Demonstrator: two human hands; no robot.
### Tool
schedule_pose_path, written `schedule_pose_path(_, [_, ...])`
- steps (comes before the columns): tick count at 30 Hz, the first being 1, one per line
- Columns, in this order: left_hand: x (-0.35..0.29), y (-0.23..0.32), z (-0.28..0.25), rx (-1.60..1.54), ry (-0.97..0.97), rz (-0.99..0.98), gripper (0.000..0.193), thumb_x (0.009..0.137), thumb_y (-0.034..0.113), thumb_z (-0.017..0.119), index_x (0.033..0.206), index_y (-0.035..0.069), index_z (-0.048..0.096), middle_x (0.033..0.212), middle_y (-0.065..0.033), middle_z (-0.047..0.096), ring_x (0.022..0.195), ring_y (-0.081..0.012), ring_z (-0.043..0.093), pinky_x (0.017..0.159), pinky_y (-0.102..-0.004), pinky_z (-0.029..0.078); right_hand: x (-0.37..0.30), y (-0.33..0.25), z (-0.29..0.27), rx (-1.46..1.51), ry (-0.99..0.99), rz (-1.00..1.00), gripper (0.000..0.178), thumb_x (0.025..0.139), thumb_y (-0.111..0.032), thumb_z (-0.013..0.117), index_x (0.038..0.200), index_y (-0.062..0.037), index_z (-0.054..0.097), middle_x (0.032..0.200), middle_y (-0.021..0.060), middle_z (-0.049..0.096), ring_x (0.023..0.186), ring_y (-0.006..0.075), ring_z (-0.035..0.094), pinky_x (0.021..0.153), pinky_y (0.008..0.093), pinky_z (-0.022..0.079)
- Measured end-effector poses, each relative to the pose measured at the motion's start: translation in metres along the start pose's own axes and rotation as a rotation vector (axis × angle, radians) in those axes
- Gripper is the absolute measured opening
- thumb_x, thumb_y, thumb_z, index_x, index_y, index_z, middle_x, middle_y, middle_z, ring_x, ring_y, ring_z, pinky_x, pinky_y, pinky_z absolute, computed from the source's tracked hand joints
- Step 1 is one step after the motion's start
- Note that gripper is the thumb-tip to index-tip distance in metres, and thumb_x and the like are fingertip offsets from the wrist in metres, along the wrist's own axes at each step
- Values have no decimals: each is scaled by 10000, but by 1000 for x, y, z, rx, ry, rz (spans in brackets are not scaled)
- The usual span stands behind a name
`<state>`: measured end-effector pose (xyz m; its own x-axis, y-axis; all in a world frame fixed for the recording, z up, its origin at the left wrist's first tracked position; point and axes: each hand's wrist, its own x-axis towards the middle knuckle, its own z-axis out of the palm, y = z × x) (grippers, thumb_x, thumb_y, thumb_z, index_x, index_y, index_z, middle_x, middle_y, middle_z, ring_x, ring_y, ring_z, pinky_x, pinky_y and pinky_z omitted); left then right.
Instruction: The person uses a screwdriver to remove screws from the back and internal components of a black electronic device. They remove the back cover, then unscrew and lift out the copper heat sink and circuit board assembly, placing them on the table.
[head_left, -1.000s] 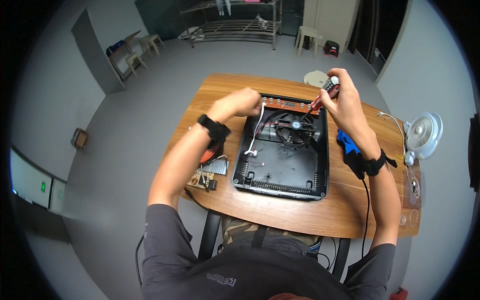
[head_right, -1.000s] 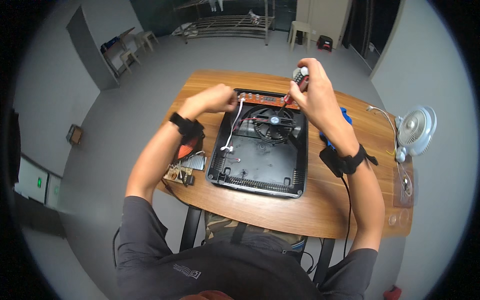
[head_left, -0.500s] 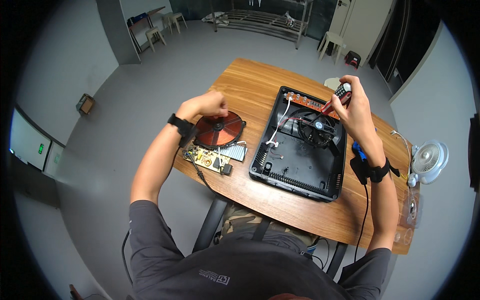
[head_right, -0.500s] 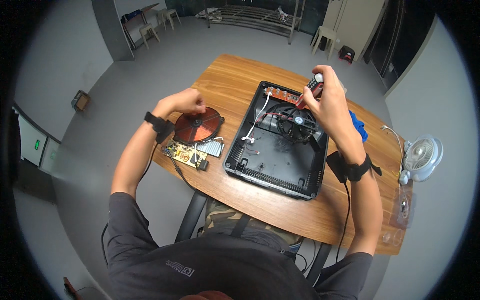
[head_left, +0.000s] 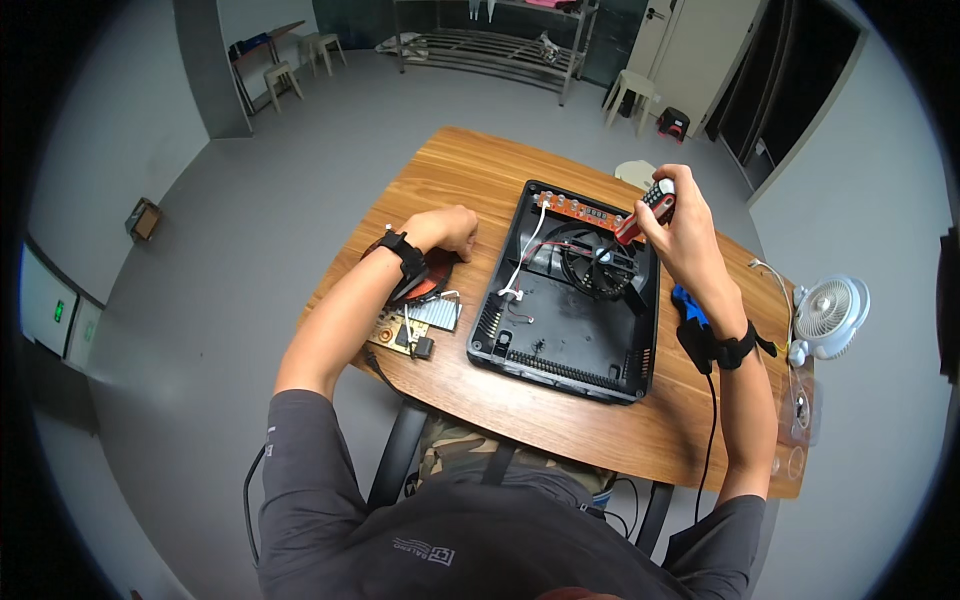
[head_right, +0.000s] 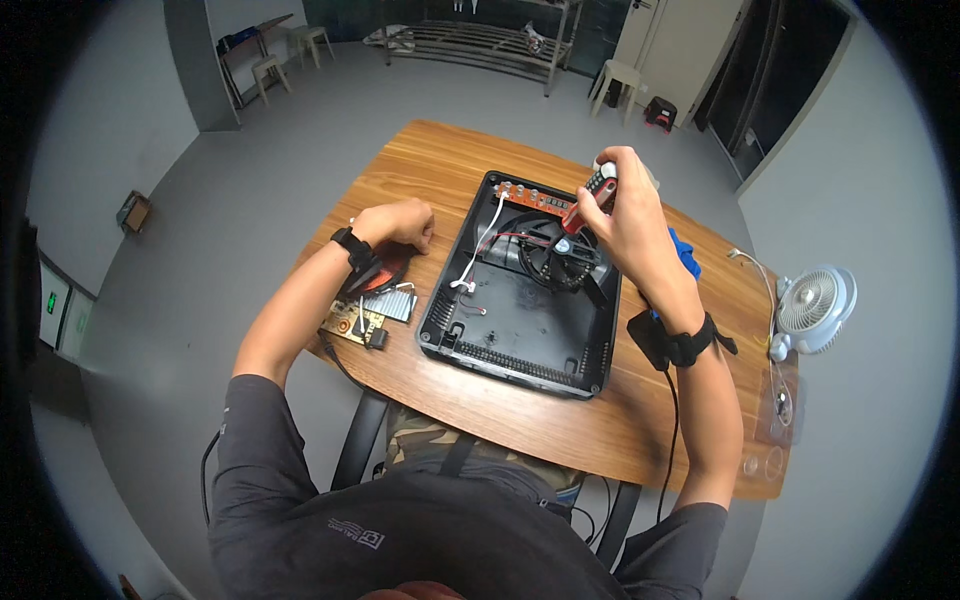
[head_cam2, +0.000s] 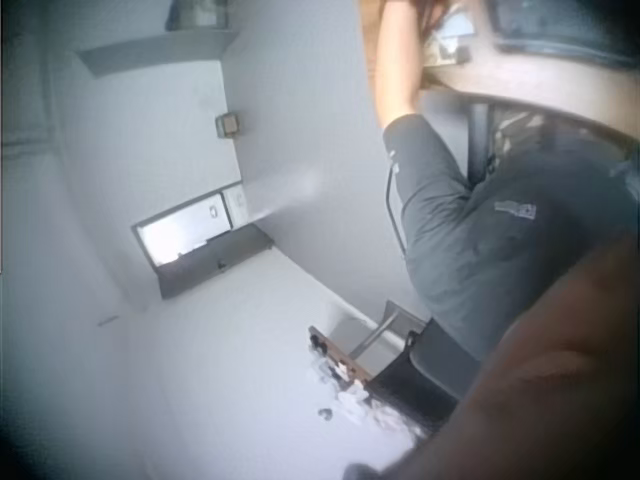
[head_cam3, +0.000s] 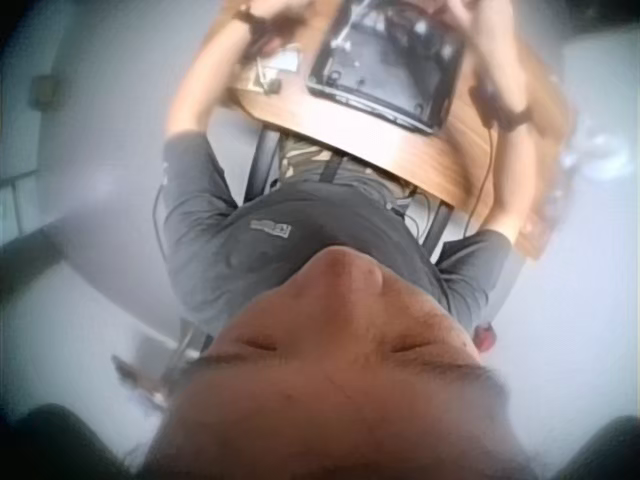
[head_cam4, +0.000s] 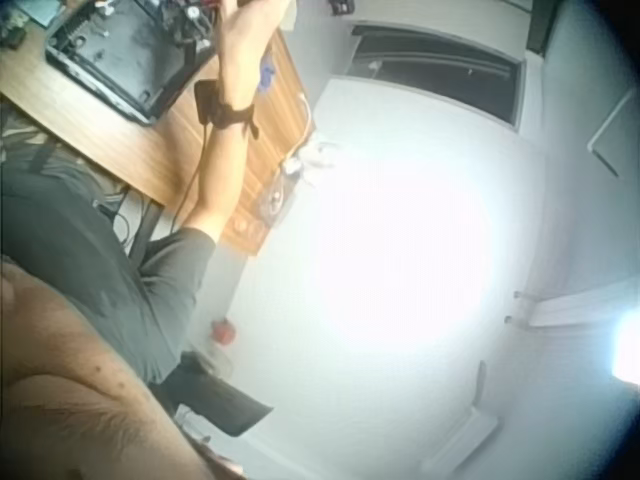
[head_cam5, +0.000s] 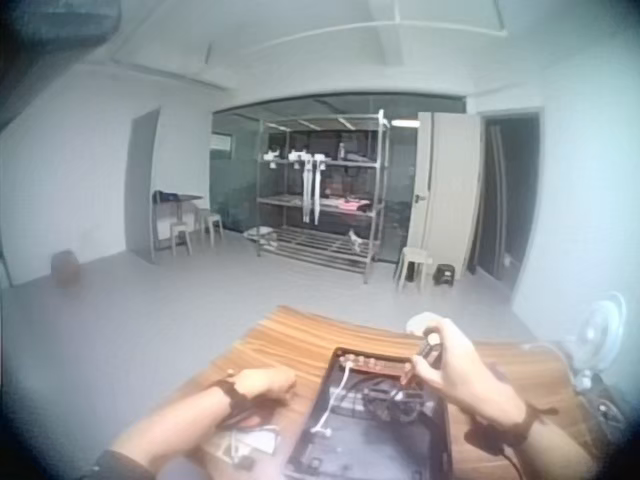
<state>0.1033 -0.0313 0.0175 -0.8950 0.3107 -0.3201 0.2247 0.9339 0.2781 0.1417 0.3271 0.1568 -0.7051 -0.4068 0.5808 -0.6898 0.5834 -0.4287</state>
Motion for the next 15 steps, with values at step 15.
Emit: schedule_pose_path(15, [10,23,-36,-86,347,277,206,838,137,785,994,6,755,907,-164,751,868,-313,722,796,-403,565,30,23,14,137,-34,45,361,921,-130,749,1144,27,511,837,160,645,740,279,696,726,385,556])
